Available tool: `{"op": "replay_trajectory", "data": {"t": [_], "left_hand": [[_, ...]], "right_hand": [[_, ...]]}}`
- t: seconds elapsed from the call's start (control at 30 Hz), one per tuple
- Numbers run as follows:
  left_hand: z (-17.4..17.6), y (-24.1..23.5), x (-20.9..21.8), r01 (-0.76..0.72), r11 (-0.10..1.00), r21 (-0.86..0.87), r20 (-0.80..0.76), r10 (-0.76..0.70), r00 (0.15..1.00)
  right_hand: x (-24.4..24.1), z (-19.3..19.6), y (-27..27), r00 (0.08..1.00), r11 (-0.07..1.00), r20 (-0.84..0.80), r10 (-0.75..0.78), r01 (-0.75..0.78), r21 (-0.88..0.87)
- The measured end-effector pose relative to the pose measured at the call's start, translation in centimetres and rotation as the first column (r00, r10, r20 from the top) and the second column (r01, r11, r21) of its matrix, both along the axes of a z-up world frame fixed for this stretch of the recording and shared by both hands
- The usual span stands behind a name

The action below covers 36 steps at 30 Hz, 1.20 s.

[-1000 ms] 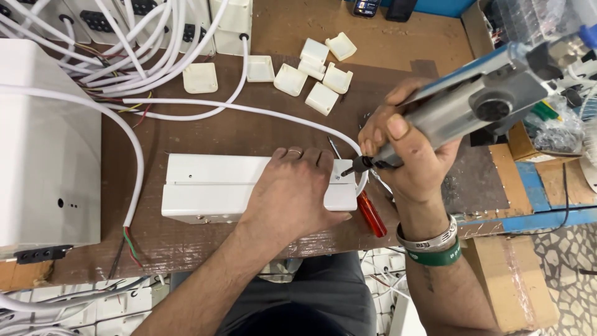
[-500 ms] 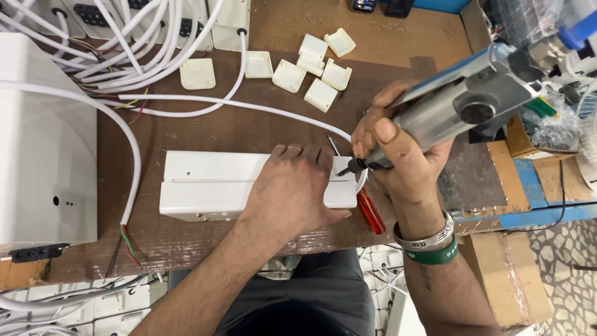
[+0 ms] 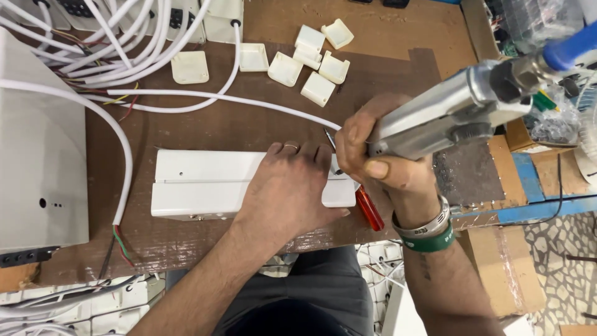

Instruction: The person assembles a white electrical junction box at a workbench. They position the box halves, tap them with a mallet, pick screws from a container, and drive the screws with a pneumatic screwdriver, rotating the box to fasten different sides.

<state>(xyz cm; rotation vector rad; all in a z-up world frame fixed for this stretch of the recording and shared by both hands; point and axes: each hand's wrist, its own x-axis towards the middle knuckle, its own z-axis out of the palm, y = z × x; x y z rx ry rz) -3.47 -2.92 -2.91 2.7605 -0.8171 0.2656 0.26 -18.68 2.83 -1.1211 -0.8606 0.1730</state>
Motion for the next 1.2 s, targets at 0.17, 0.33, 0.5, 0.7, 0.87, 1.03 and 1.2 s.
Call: {"op": "replay_trajectory", "data": {"t": [0.17,0.33,0.5,0.7,0.87,1.03,1.2], "left_hand": [[0.1,-0.1,0.1,-0.010,0.999,-0.043,-0.004,0.010,1.000],[0.0,-0.1,0.2,-0.004,1.000,-0.023,-0.025,0.004,1.000],[0.1,0.0,0.4,0.005,1.000,0.018,-0.040,-0.004,0.999],[-0.2,-0.1,0.5,0.005,0.999,0.044,-0.046,-0.003,0.999],[-0.1,-0.2,0.5,0.000,1.000,0.013,-0.056,0.001,0.998],[0.0,-0.2,0.4,-0.003,1.000,-0.009,-0.037,0.003,0.999],[0.3,0.0,0.4,0.019,1.000,-0.005,-0.015,-0.019,1.000]], "right_hand": [[0.3,-0.8,-0.4,0.999,0.997,-0.052,0.007,-0.003,0.081],[-1.3,0.2,0.5,0.980,0.993,-0.189,-0.067,0.083,0.078],[-1.0,-0.3,0.4,0.985,0.994,-0.156,-0.075,0.086,0.065],[-0.9,-0.1,0.5,0.990,0.995,-0.131,-0.056,0.066,0.075],[-0.9,-0.6,0.4,0.986,0.992,-0.154,-0.068,0.084,0.098],[-0.6,-0.8,0.1,0.990,0.992,-0.093,-0.103,0.109,0.058],[-0.4,-0.5,0.3,0.997,0.997,-0.025,-0.075,0.075,-0.001]]}}
